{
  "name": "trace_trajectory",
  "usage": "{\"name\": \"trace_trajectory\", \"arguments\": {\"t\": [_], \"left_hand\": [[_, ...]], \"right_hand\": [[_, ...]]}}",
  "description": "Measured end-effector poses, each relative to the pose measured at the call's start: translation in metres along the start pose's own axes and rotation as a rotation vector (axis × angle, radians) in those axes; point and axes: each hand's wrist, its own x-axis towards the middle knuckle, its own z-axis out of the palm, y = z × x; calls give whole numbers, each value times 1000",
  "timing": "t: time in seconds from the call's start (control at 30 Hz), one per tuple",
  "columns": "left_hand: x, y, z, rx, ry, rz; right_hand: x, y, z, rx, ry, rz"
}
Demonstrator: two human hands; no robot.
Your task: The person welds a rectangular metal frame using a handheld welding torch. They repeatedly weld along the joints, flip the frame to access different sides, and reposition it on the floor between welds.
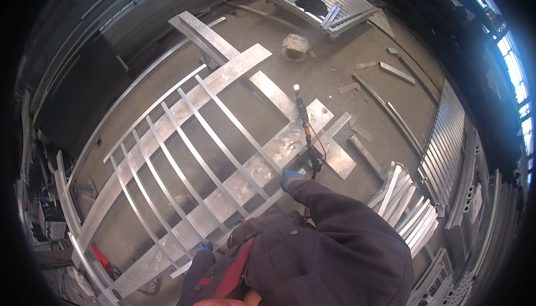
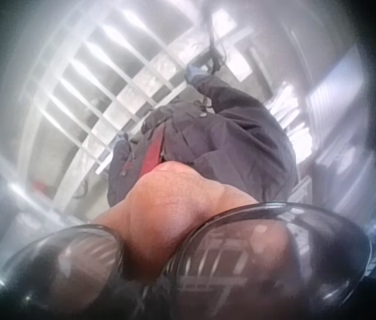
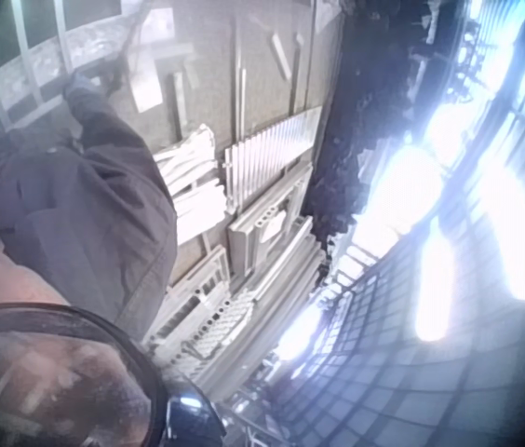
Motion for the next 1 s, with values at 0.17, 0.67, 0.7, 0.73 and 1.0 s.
{"name": "trace_trajectory", "arguments": {"t": [0.17, 0.67, 0.7, 0.73, 1.0], "left_hand": [[3, -8, -3, 2, -40, -13], [16, -18, 5, 108, -38, -57], [17, -19, 4, 119, -29, -56], [19, -18, 2, 117, -34, -70], [8, 7, -4, 143, -91, -155]], "right_hand": [[11, -1, 7, 34, -163, 96], [11, -46, -29, -236, -250, 223], [12, -49, -31, -219, -249, 224], [14, -51, -33, -217, -249, 243], [42, -54, -14, -383, -254, 283]]}}
